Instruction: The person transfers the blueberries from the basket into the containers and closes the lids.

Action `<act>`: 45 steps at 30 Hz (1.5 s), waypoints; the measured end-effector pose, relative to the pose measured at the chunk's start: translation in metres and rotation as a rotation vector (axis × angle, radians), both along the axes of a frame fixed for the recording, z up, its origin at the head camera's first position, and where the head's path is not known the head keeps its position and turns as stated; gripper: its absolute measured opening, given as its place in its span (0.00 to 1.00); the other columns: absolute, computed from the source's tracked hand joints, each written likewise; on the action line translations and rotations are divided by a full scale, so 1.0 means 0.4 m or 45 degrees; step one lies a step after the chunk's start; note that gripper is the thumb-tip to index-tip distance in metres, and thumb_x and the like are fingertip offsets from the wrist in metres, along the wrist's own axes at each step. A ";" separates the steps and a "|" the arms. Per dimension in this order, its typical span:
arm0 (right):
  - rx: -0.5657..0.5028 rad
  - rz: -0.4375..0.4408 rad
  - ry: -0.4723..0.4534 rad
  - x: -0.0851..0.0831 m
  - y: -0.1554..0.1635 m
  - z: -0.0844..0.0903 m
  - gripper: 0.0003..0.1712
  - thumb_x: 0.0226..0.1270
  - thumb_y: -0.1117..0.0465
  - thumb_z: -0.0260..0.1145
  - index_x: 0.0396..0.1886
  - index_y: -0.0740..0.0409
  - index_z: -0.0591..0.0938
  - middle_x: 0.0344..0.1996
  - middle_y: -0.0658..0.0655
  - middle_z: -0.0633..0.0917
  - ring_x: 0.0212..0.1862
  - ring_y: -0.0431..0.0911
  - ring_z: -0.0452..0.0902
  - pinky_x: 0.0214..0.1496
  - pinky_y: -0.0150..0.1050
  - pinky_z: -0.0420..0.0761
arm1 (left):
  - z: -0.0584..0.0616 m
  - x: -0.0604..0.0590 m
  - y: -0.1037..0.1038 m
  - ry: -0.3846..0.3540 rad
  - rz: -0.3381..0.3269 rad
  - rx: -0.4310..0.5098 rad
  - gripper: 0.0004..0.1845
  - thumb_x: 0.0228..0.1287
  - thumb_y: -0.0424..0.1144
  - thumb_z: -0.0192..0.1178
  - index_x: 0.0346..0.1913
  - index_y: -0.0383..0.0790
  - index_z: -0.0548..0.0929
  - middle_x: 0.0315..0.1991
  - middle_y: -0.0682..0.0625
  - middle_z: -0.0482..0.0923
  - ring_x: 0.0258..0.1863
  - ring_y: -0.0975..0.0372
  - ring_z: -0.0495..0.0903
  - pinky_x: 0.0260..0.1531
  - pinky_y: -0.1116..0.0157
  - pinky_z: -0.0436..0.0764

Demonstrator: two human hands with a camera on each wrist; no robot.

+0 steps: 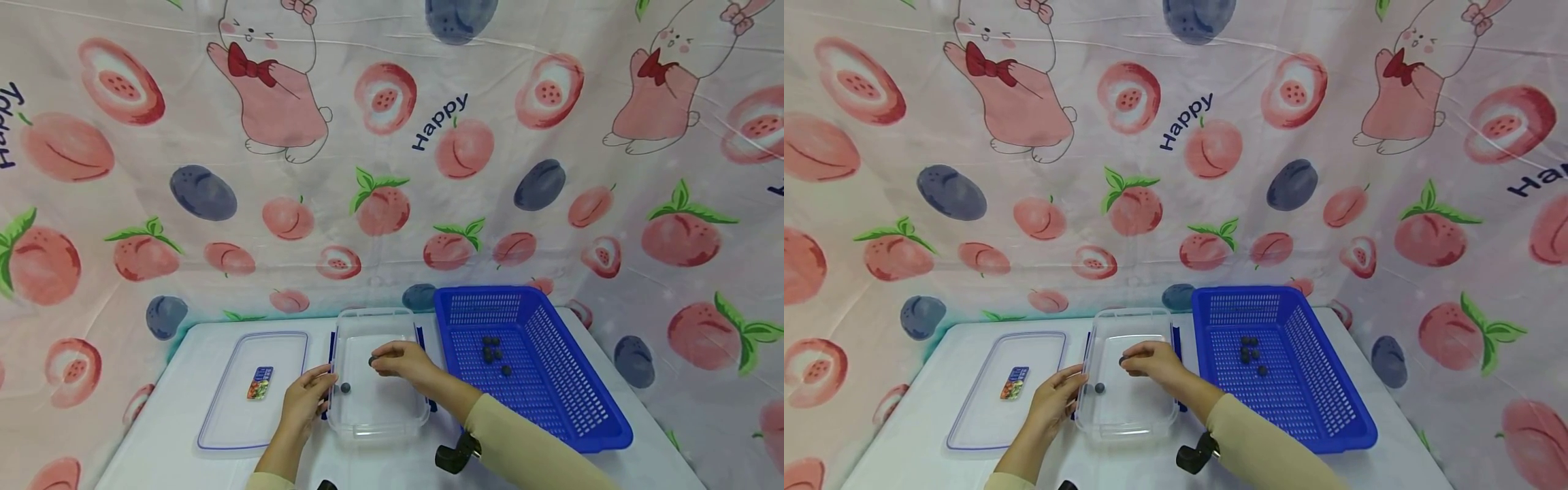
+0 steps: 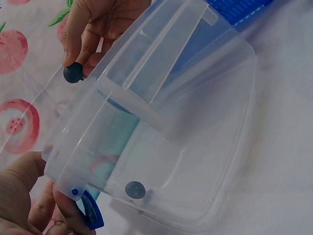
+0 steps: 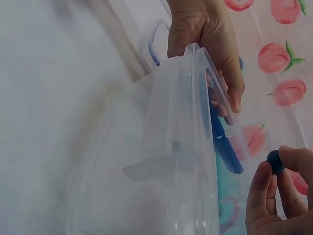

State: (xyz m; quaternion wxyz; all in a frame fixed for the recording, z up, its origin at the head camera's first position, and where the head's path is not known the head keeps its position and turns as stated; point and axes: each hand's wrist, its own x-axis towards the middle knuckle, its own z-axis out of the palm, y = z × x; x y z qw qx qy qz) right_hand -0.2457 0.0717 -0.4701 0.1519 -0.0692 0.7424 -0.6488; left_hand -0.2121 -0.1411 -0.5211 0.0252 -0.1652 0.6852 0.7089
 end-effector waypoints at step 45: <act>0.087 -0.079 -0.079 -0.034 -0.052 -0.059 0.12 0.60 0.69 0.70 0.44 0.70 0.84 0.35 0.58 0.88 0.39 0.49 0.86 0.45 0.39 0.85 | 0.003 -0.009 -0.008 -0.027 -0.019 -0.002 0.26 0.64 0.41 0.66 0.62 0.34 0.77 0.34 0.56 0.80 0.32 0.65 0.74 0.24 0.72 0.77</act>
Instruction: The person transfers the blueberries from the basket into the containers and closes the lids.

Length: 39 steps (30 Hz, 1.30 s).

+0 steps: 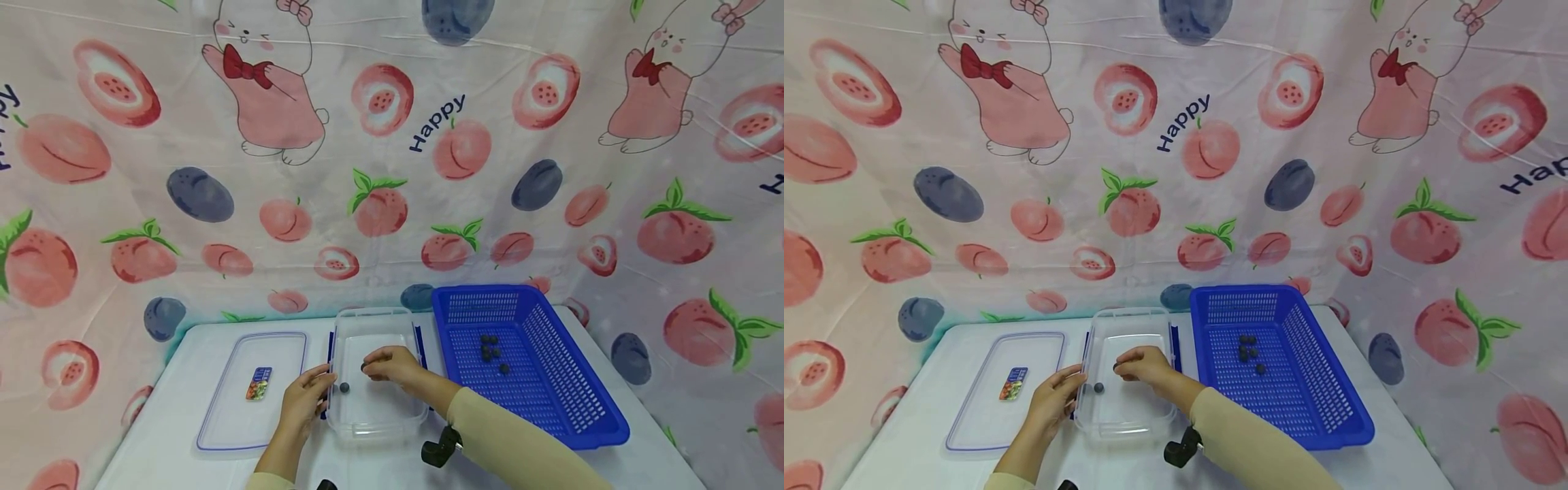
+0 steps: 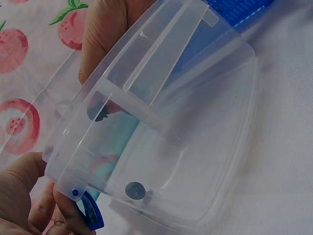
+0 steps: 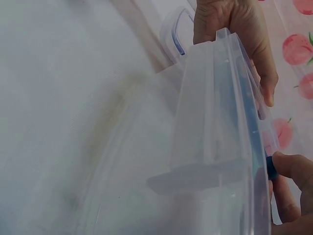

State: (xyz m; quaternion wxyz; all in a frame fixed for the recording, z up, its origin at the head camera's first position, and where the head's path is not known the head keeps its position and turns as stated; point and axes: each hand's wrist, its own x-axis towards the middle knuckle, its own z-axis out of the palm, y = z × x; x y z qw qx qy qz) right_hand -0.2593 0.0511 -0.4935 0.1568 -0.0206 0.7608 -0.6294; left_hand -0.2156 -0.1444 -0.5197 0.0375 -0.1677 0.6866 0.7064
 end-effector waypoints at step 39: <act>0.135 -0.113 -0.151 -0.017 -0.007 -0.042 0.10 0.52 0.73 0.72 0.37 0.70 0.86 0.29 0.56 0.87 0.27 0.39 0.81 0.39 0.37 0.85 | 0.003 0.003 0.006 0.022 0.012 -0.001 0.24 0.62 0.39 0.67 0.60 0.33 0.79 0.33 0.57 0.80 0.31 0.65 0.74 0.23 0.73 0.76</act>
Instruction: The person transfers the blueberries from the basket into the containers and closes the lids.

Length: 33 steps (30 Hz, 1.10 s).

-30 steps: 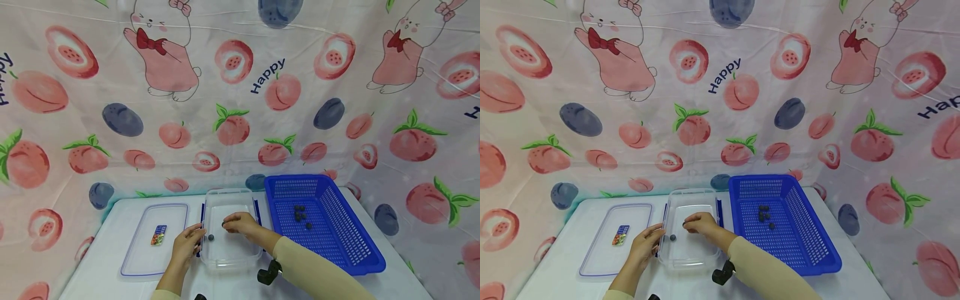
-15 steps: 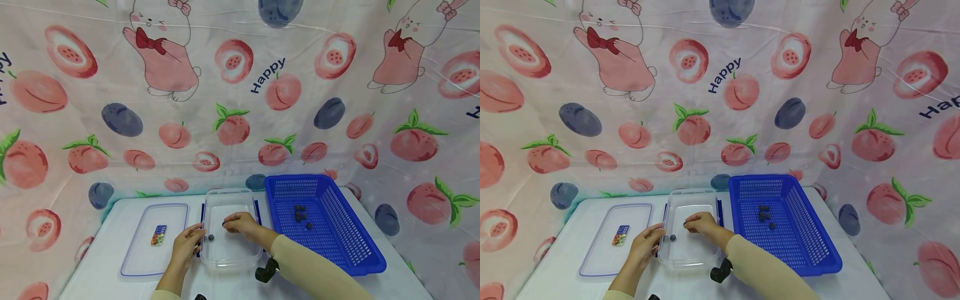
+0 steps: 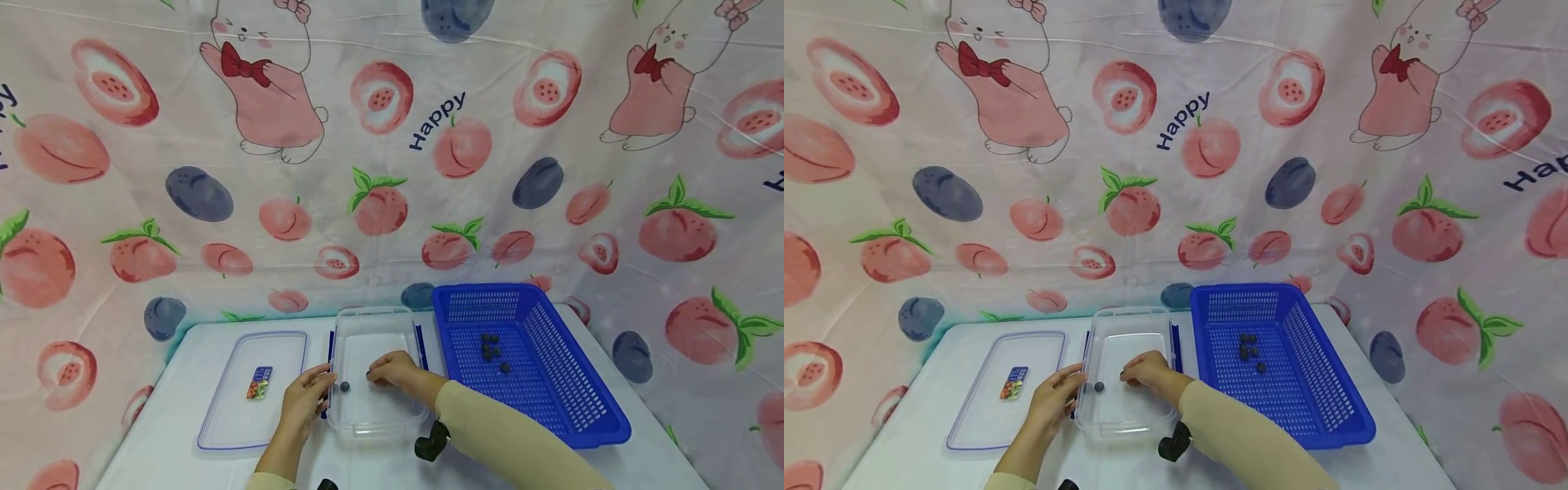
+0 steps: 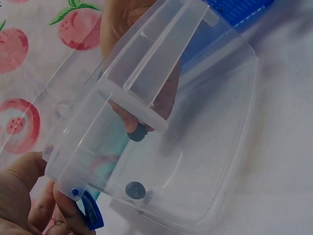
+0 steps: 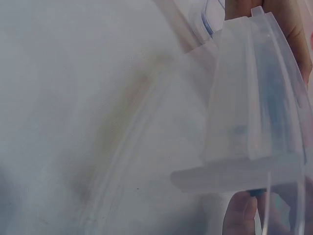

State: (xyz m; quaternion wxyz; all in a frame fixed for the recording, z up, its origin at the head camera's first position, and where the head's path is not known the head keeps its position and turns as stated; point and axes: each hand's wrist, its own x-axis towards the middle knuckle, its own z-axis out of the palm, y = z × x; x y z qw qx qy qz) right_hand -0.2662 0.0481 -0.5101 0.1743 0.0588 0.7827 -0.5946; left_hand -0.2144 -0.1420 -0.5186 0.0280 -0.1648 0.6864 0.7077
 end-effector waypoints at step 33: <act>0.204 -0.013 0.014 0.015 -0.005 -0.008 0.08 0.52 0.71 0.74 0.34 0.66 0.86 0.24 0.54 0.85 0.24 0.39 0.78 0.33 0.33 0.83 | -0.005 0.011 0.005 0.010 0.004 -0.001 0.24 0.64 0.39 0.66 0.61 0.34 0.78 0.35 0.56 0.79 0.32 0.65 0.74 0.23 0.74 0.77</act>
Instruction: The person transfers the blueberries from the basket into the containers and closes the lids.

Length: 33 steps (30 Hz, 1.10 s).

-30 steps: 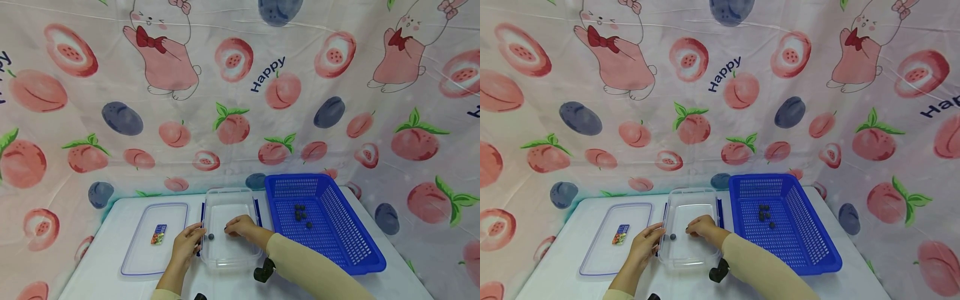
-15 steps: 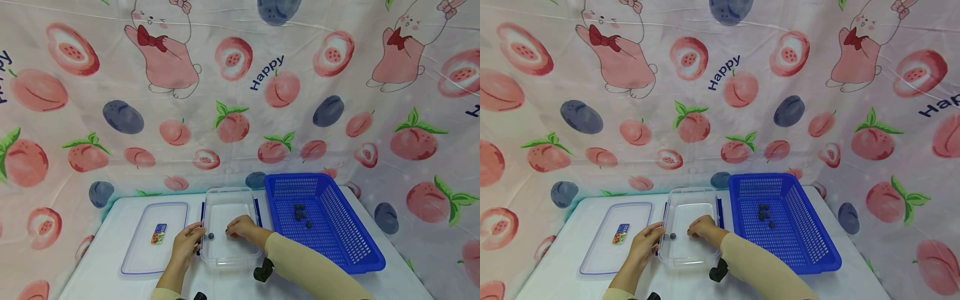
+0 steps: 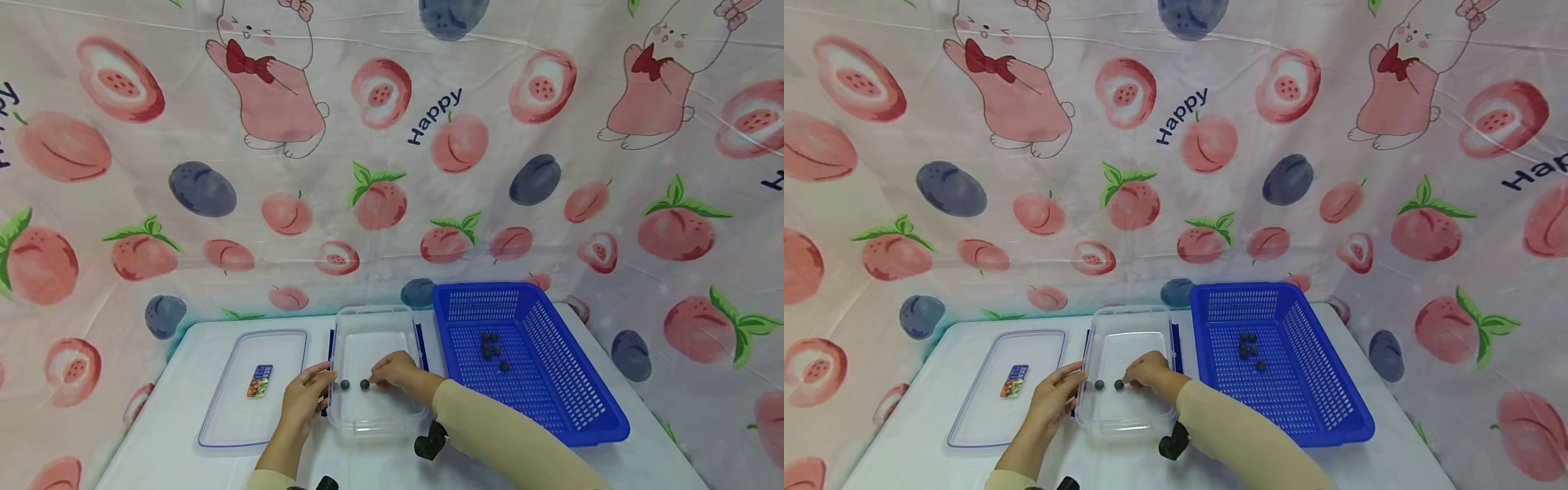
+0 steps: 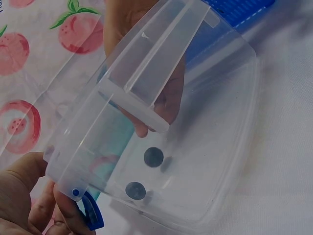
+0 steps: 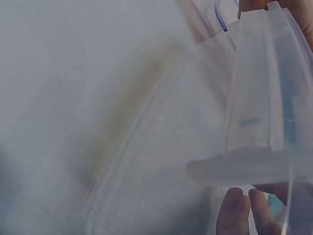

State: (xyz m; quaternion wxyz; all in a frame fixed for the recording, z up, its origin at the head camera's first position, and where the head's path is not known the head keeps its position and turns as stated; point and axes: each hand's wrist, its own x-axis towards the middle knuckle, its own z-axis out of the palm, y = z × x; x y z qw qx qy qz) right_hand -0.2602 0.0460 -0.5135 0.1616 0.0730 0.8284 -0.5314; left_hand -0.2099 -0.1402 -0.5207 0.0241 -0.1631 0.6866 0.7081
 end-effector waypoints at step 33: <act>-0.428 -0.117 0.157 -0.138 0.529 0.145 0.29 0.77 0.61 0.56 0.69 0.75 0.64 0.60 0.65 0.74 0.57 0.48 0.77 0.67 0.44 0.72 | -0.014 -0.044 -0.020 -0.027 -0.033 0.035 0.24 0.65 0.39 0.65 0.62 0.35 0.78 0.36 0.56 0.77 0.32 0.67 0.73 0.23 0.75 0.76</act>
